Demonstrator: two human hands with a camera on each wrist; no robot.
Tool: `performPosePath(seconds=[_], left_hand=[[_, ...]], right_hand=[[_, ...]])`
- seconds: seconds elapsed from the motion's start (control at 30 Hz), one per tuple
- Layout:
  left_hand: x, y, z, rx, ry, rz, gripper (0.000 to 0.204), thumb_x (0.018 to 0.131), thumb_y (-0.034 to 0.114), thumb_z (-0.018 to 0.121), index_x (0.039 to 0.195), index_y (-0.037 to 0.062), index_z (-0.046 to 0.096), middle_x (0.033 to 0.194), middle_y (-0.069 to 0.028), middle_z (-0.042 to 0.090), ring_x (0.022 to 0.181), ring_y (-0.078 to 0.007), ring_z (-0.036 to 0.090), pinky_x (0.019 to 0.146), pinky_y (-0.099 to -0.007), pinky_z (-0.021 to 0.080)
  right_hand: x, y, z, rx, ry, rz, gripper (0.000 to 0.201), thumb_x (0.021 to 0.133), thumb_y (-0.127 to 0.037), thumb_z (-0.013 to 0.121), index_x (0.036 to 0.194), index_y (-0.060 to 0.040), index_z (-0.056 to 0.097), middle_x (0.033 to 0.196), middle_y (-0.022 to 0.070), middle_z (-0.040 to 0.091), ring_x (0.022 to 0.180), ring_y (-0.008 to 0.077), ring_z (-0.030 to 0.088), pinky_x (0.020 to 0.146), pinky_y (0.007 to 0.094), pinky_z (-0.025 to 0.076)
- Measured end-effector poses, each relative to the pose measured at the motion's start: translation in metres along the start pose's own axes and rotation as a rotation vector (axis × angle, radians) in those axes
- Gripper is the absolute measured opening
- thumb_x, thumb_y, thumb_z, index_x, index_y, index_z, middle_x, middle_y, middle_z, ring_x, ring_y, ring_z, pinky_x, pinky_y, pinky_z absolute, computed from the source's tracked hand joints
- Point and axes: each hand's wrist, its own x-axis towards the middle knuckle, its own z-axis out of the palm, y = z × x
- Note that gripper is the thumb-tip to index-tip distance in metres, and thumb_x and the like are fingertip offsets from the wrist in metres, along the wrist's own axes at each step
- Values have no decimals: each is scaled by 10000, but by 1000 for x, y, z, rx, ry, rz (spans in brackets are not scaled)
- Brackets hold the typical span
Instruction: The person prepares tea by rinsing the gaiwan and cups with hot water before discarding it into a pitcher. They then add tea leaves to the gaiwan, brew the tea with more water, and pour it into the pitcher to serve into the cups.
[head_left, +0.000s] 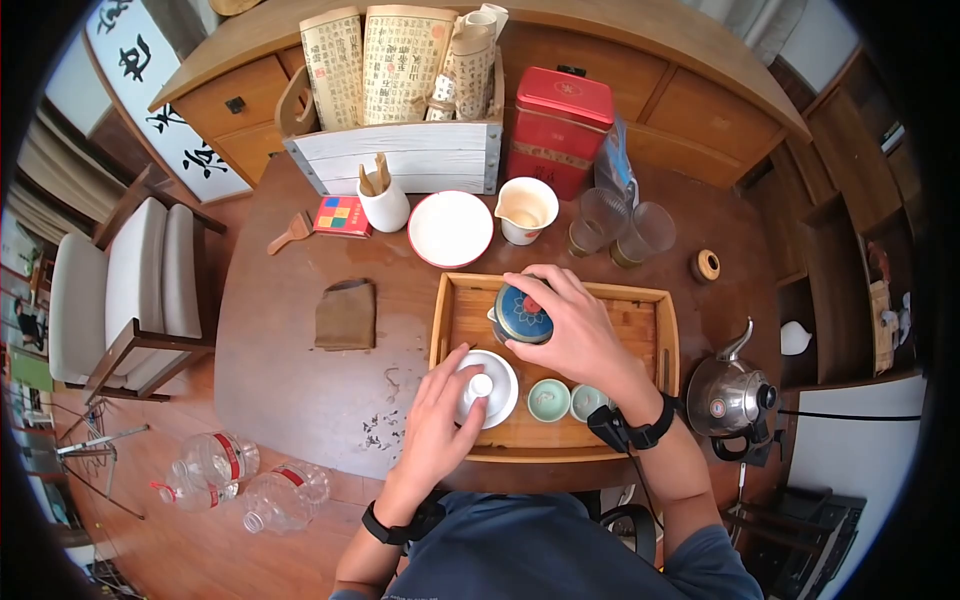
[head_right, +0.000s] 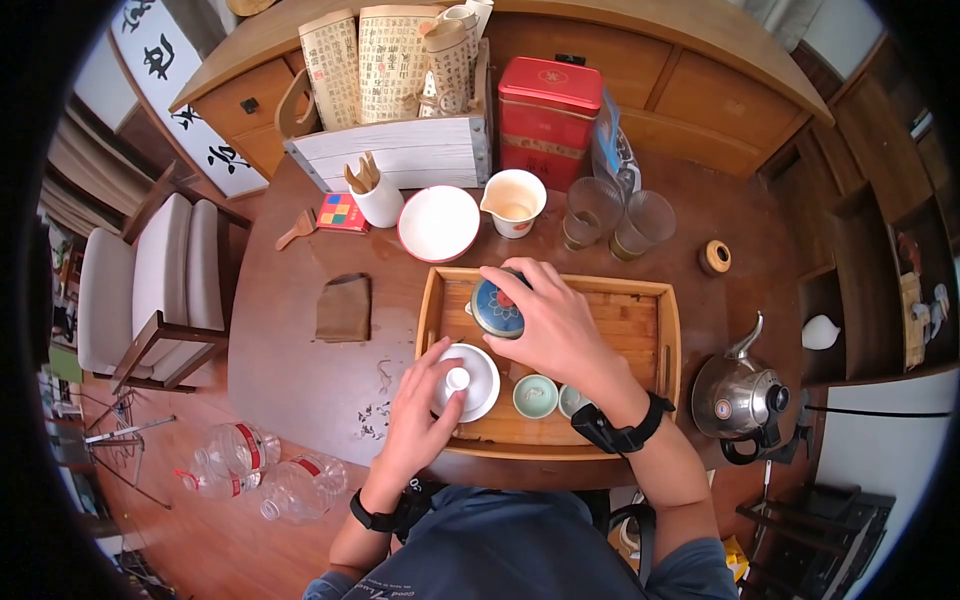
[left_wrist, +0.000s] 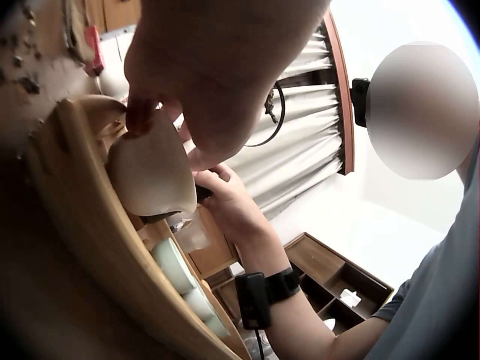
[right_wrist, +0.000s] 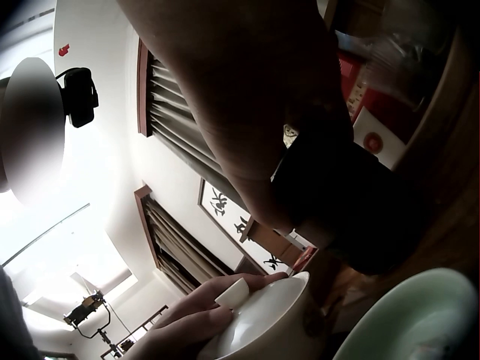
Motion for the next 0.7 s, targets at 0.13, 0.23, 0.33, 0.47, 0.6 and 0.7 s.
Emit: performPosePath(seconds=[0.13,0.23,0.33,0.47,0.6,0.7], left_hand=[[2,-1,0,14,-5,21,388,958,120,719,1328,31,641,1538,-222,561,1336,-432,576,1120,-479,473],[1,1,1,-14,-6,-8,369,961,107,700,1322,59,645,1560,-205,557,1362,-432,566,1140,-484,444],[-1,1,-1,12,2,19,386,953,110,722,1321,27,640,1538,-226,560,1342,-438,573,1120,-481,472],[-4,4,-4,9,8,26,391,944,102,732,1317,25,639,1539,-227,559,1352,-441,567,1124,-483,472],[-9,5,-6,29,20,35,388,935,110,743,1300,21,645,1539,-223,560,1362,-439,561,1128,-487,474],[-13,5,-6,76,27,44,374,934,124,745,1280,17,652,1537,-220,563,1370,-437,555,1129,-489,478]], right_hand=[[0,0,0,-14,6,-6,727,771,-251,876,1435,-110,618,1361,108,587,1249,339,604,981,480,562],[0,0,0,0,11,-13,721,774,-248,873,1433,-109,616,1356,108,586,1250,338,602,981,480,560],[0,-1,0,-4,9,-11,719,777,-246,871,1433,-108,612,1350,108,585,1250,338,599,985,479,558],[-1,-2,0,-18,11,-5,727,773,-243,873,1436,-99,611,1351,112,589,1238,338,602,1006,472,544],[-2,-3,1,-13,19,12,732,769,-240,882,1433,-82,617,1355,121,596,1206,334,615,1032,458,525],[-3,-5,1,-25,23,23,727,774,-248,881,1430,-79,616,1350,121,596,1192,323,624,1024,454,527]])
